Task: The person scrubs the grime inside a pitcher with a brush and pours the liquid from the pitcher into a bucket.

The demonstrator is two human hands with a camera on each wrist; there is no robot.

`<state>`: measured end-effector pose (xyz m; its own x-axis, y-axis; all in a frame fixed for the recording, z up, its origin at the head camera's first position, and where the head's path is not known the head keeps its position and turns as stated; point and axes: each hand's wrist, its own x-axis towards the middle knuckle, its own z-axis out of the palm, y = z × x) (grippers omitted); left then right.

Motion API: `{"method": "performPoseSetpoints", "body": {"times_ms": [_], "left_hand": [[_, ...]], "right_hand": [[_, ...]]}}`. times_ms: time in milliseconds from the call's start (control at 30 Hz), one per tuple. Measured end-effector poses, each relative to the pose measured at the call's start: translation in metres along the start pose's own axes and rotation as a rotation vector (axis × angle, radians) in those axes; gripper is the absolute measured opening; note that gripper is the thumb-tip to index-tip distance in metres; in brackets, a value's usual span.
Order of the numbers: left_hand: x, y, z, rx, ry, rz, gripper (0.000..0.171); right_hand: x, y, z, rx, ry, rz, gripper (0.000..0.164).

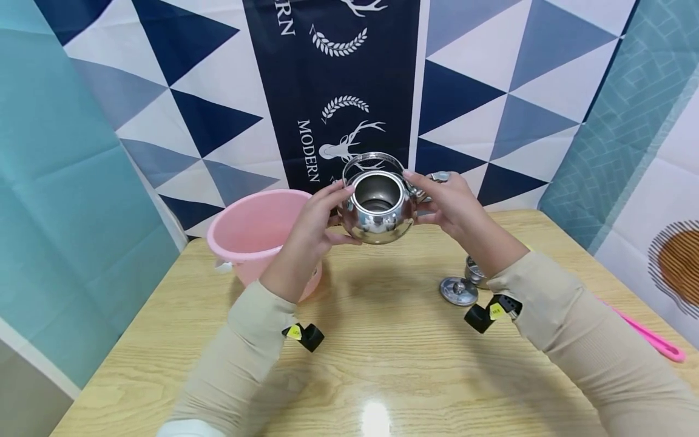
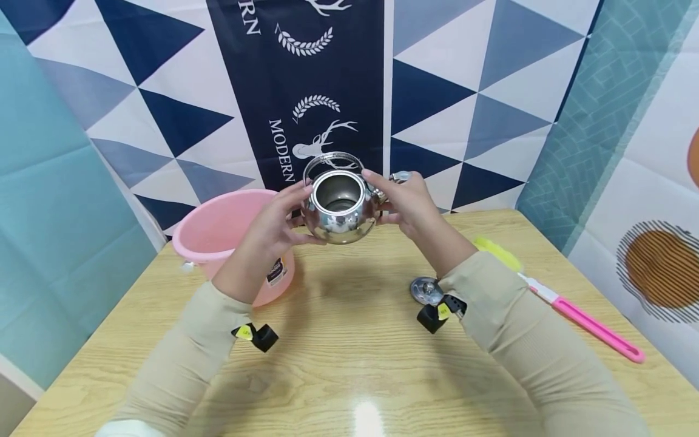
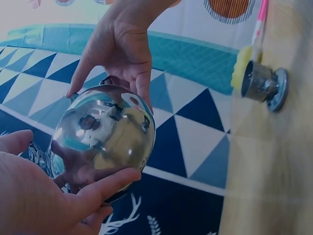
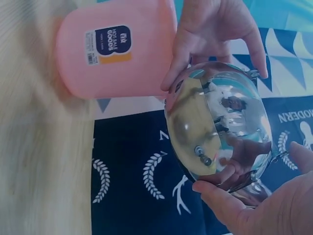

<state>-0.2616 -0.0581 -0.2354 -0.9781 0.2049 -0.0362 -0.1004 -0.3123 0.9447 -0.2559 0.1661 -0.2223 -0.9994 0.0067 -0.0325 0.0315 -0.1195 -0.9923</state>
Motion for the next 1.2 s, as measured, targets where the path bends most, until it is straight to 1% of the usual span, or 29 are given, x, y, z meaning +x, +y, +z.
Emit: {"method": "performPoseSetpoints", "body": {"times_ms": [33,67,100,167,233,267,333,367,467,533,600,733,867,933,1000,1100,1200], "left_hand": [[0.000,0.003,-0.001,0.002,-0.007,0.000,0.054],[0.000,0.006,-0.003,0.006,-0.013,-0.001,0.054],[0.000,0.009,-0.005,0.012,-0.021,-0.002,0.053],[0.000,0.015,-0.008,0.027,-0.037,-0.007,0.052],[0.000,0.020,-0.012,0.041,-0.043,-0.011,0.051],[0.000,0.023,-0.013,0.047,-0.046,-0.016,0.050],[0.000,0.030,-0.017,0.057,-0.047,-0.033,0.051],[0.001,0.033,-0.018,0.060,-0.044,-0.044,0.051],[0.003,0.045,-0.024,0.088,-0.043,-0.078,0.053],[0.004,0.052,-0.029,0.122,-0.053,-0.095,0.054],[0.005,0.058,-0.033,0.145,-0.066,-0.109,0.054],[0.007,0.070,-0.043,0.161,-0.095,-0.129,0.055],[0.010,0.081,-0.052,0.169,-0.120,-0.139,0.056],[0.012,0.086,-0.057,0.182,-0.134,-0.140,0.058],[0.014,0.089,-0.061,0.197,-0.151,-0.134,0.059],[0.017,0.094,-0.069,0.216,-0.175,-0.112,0.059],[0.019,0.098,-0.077,0.240,-0.183,-0.092,0.061]], "right_hand": [[0.001,-0.002,0.002,0.003,-0.004,-0.009,0.071],[0.001,-0.003,0.004,0.004,-0.006,-0.018,0.061],[0.002,-0.004,0.006,0.007,-0.009,-0.026,0.056],[0.004,-0.006,0.009,0.012,-0.009,-0.040,0.051],[0.006,-0.009,0.013,0.018,-0.008,-0.052,0.050],[0.007,-0.010,0.015,0.023,-0.008,-0.055,0.052],[0.008,-0.012,0.020,0.032,-0.010,-0.054,0.061],[0.008,-0.014,0.022,0.030,-0.012,-0.050,0.068],[0.009,-0.020,0.028,0.015,-0.018,-0.032,0.097],[0.011,-0.022,0.031,-0.011,-0.025,-0.023,0.107],[0.012,-0.024,0.034,-0.033,-0.033,-0.019,0.109],[0.015,-0.027,0.043,-0.092,-0.041,-0.022,0.102],[0.019,-0.031,0.052,-0.164,-0.026,-0.012,0.099],[0.020,-0.033,0.057,-0.180,-0.016,-0.002,0.101],[0.021,-0.034,0.062,-0.175,-0.011,0.001,0.107],[0.023,-0.034,0.068,-0.141,-0.021,-0.026,0.101],[0.025,-0.030,0.074,-0.090,-0.028,-0.069,0.091]]}}
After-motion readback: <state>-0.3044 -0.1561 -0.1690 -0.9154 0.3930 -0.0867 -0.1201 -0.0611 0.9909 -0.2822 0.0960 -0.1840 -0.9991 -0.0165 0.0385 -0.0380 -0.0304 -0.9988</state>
